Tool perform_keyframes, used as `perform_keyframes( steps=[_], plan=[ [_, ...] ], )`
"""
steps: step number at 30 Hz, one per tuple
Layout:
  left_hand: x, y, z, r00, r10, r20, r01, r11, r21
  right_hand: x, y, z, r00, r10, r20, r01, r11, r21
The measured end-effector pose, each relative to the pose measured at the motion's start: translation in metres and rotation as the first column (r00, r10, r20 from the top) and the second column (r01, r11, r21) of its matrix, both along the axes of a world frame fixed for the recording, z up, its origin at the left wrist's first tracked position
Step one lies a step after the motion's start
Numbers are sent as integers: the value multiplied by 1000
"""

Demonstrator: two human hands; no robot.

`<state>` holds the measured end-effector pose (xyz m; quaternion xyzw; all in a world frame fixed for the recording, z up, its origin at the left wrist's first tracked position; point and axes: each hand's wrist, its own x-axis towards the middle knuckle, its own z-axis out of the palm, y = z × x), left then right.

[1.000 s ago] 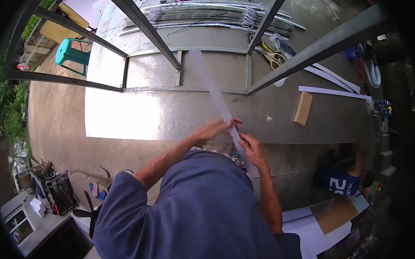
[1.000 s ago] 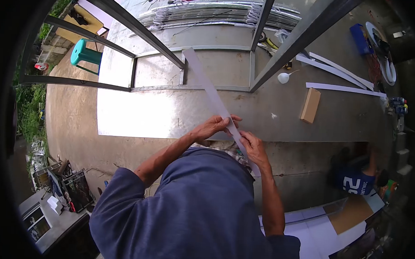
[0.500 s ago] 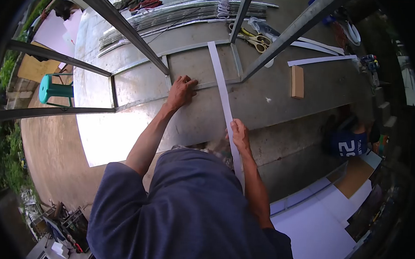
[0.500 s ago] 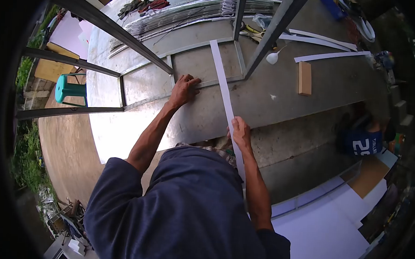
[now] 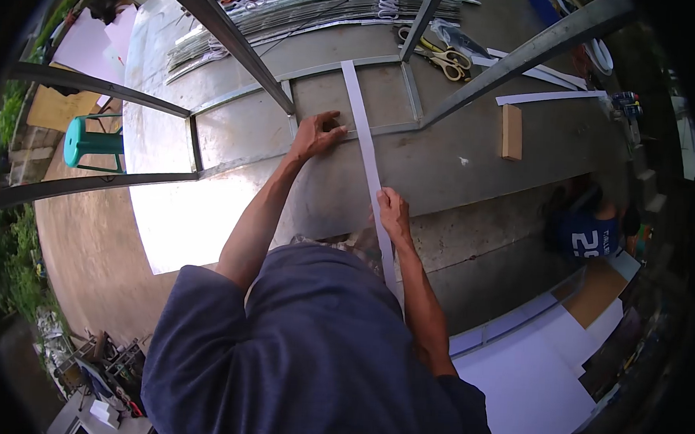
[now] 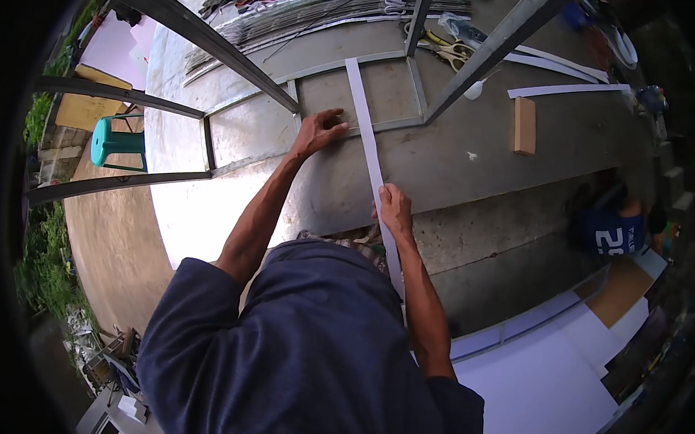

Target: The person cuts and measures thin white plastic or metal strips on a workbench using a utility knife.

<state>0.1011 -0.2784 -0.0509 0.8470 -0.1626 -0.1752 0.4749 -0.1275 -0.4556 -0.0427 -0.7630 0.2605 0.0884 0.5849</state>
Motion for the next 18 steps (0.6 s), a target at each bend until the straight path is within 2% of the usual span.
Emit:
perform_keyframes(
  steps=[1,4,7,10,13,16,18],
  plan=[
    [7,-4,-3,991,55,-119,-63,995,-72,1,1,2,1000,8,-5,-8,1000,2],
    [15,-21,-11,991,102,-83,-104,994,-16,3,10,3,999,-40,-26,41,998,44],
    [13,-38,-13,983,121,-137,-127,991,-34,2,14,8,997,-42,-62,46,998,53],
    [10,-44,-17,992,129,-9,-128,989,80,-1,12,5,998,-27,-52,30,998,48],
    [0,-45,-13,984,155,86,-162,984,78,-1,12,3,997,-54,-60,60,992,107],
    [-2,-44,-15,984,135,113,-140,990,35,-1,13,-3,991,-128,-48,136,962,238],
    [-2,-45,-18,985,133,107,-141,987,70,-2,12,-2,989,-132,-73,147,955,259]
  ],
)
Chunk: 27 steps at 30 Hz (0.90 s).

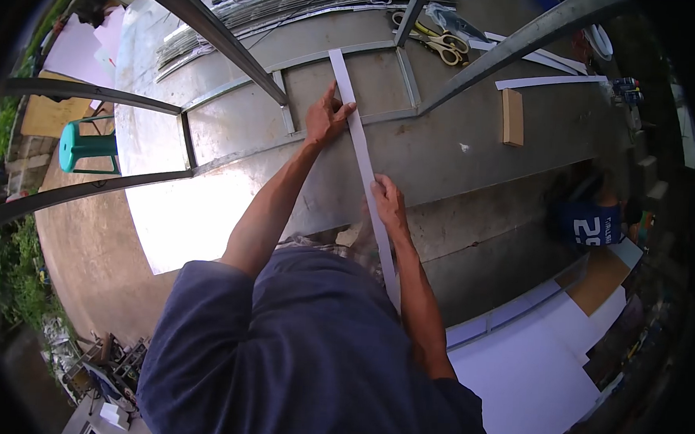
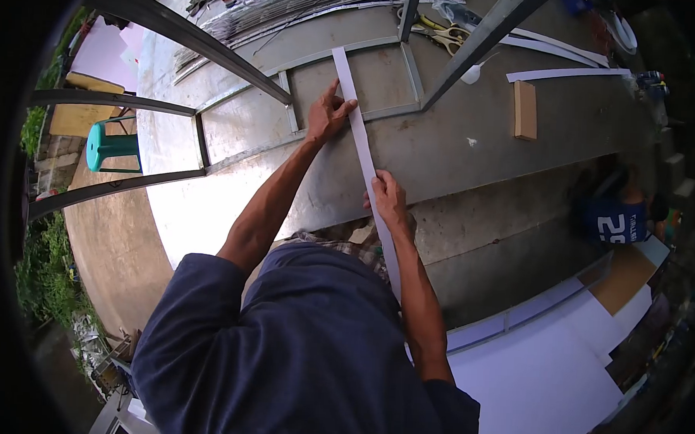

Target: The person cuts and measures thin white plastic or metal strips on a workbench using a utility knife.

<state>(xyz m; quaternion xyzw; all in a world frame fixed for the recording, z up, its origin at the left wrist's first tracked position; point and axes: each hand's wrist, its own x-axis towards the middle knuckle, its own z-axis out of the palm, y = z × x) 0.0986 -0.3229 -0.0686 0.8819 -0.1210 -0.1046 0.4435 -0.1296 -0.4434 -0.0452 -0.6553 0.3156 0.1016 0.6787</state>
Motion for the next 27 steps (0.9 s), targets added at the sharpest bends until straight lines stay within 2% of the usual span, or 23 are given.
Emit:
perform_keyframes(
  steps=[13,17,19,26,27],
  plan=[
    [6,1,-10,999,26,42,-29,998,53,10,-6,-3,996,87,28,-90,988,128],
    [8,1,-15,997,14,80,-21,997,80,8,-9,-4,994,107,22,-108,990,91],
    [5,2,-16,998,33,46,-36,998,53,6,-8,-12,992,116,44,-119,990,81],
    [10,4,-14,999,29,38,-29,999,22,10,-12,-8,994,109,12,-110,984,140],
    [9,5,-11,999,22,45,-23,1000,11,14,-14,-5,992,122,24,-123,989,80]
  ],
)
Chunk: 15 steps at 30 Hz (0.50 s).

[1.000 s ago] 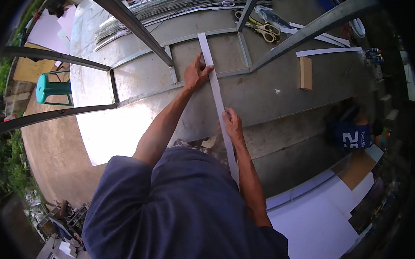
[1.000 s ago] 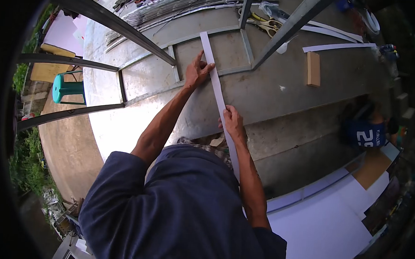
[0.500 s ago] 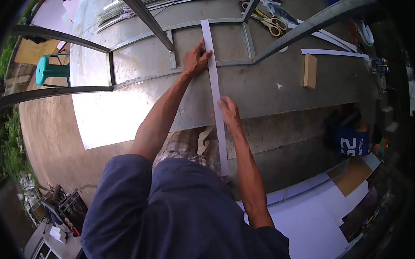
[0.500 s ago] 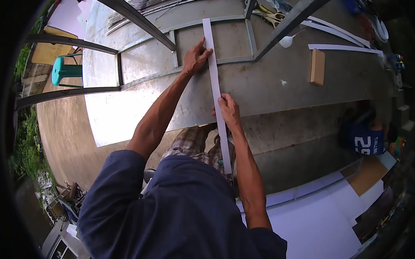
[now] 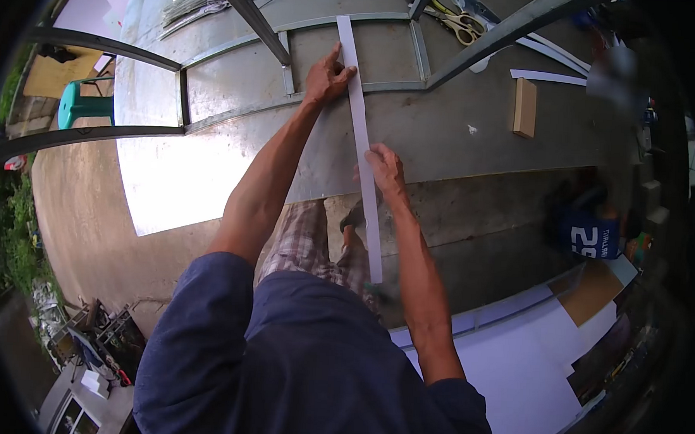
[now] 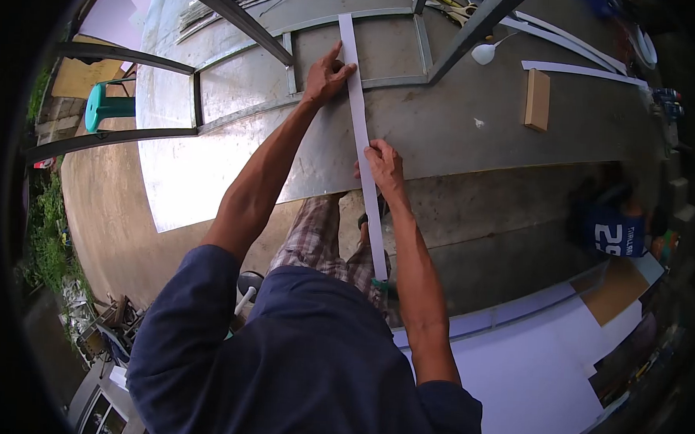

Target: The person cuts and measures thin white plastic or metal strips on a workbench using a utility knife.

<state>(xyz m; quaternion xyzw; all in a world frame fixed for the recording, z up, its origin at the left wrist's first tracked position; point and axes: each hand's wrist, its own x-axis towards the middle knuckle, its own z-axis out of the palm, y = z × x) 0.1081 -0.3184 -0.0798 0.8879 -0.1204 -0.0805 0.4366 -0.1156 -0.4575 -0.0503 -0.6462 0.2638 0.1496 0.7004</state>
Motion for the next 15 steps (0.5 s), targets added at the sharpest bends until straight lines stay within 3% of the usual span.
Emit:
perform_keyframes(
  steps=[5,8,15],
  plan=[
    [-4,-3,7,1000,-7,-4,7,1000,7,26,-8,-15,986,-65,152,104,958,-266],
    [-3,-3,10,1000,-2,-9,2,1000,-13,63,-6,1,969,-242,53,243,970,-1],
    [-4,-6,6,1000,28,-11,-28,1000,2,116,-1,-5,928,-342,-146,356,930,87]
  ],
)
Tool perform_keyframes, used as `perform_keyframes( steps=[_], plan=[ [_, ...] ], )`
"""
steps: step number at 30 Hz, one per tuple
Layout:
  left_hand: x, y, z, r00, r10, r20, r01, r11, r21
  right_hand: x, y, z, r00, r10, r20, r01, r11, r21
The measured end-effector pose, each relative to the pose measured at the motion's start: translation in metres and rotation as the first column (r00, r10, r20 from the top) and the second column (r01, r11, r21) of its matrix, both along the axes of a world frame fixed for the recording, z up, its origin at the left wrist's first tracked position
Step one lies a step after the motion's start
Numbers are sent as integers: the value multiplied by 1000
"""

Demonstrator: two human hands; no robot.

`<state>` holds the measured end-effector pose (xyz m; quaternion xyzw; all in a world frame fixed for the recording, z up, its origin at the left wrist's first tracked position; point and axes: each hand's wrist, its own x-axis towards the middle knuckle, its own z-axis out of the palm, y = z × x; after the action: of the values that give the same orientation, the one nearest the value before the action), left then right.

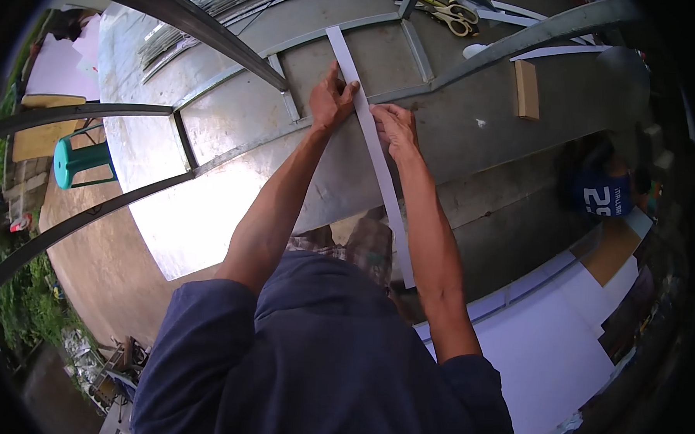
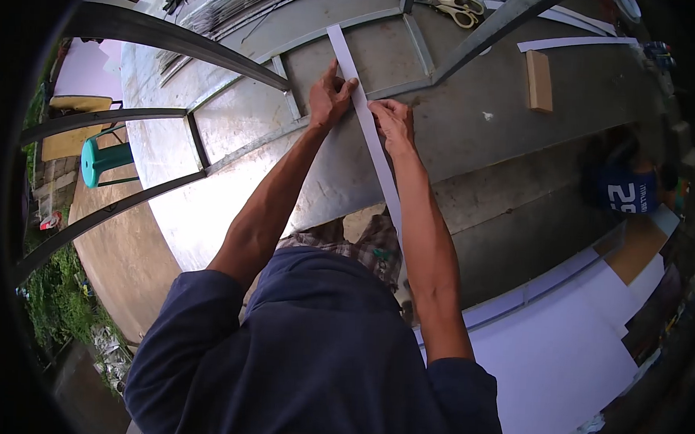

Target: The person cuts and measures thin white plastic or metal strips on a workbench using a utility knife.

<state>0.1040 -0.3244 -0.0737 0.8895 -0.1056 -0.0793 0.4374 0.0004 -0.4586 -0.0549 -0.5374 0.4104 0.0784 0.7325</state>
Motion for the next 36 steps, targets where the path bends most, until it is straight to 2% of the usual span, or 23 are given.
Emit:
perform_keyframes(
  steps=[6,24,36],
  plan=[
    [-3,0,2,1000,10,-5,-10,1000,-12,10,-1,9,994,-51,-95,58,996,64],
    [-6,-3,9,997,62,-42,-64,997,-51,15,2,19,986,-96,-139,104,993,53],
    [-5,-1,5,997,42,-66,-44,999,-31,10,8,14,995,-90,-50,90,996,-3]
  ],
)
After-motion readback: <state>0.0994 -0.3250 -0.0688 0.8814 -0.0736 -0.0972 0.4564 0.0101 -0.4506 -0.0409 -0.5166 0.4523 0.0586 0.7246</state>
